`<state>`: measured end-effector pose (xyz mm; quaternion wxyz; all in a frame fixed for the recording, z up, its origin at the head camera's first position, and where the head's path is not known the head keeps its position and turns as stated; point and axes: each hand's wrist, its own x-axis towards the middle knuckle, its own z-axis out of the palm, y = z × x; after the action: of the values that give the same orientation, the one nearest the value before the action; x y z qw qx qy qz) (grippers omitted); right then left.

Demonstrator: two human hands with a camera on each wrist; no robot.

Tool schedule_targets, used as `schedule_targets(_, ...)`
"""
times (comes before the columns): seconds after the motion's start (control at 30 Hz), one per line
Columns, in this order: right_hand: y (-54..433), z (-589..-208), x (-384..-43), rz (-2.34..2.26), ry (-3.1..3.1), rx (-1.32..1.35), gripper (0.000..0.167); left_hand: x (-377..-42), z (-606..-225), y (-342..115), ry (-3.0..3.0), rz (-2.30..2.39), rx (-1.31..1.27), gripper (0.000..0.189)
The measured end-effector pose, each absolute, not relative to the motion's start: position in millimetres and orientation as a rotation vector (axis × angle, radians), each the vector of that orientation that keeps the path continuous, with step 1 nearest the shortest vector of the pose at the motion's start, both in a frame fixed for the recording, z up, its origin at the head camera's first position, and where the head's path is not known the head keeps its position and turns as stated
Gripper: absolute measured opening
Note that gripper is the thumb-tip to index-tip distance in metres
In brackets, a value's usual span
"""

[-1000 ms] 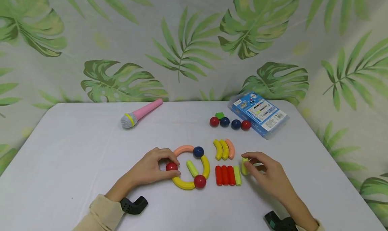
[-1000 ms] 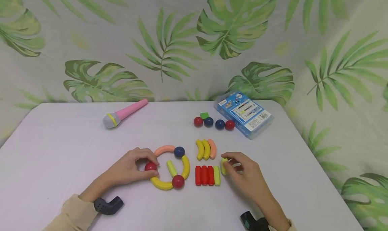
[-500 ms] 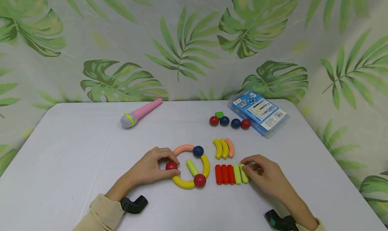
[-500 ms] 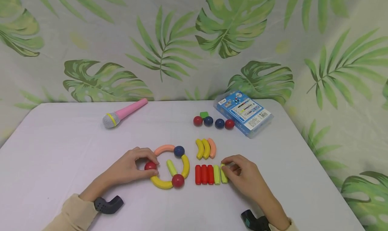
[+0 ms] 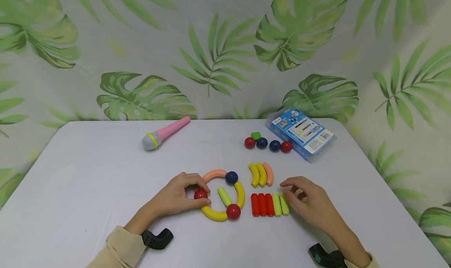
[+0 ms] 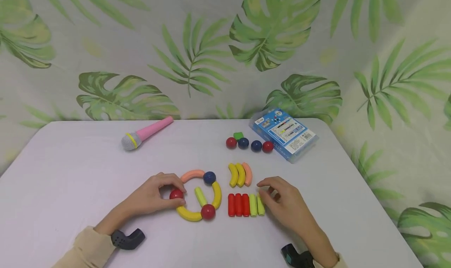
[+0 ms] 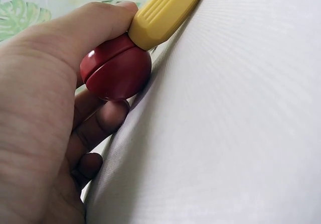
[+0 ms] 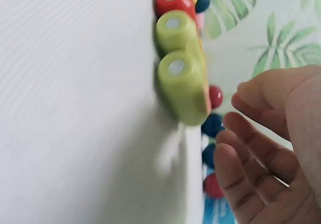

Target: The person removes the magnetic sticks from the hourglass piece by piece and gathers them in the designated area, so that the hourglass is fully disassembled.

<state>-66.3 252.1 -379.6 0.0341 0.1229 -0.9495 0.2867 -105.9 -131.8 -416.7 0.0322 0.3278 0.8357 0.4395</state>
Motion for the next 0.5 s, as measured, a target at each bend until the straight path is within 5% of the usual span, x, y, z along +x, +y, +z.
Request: schedule_targets(0.5, 142.3, -341.3, -86.2, 0.752, -3.190, 1.003, 0.036, -104.2, -415.3, -132.8, 2.583, 1.329, 0.980, 0.024)
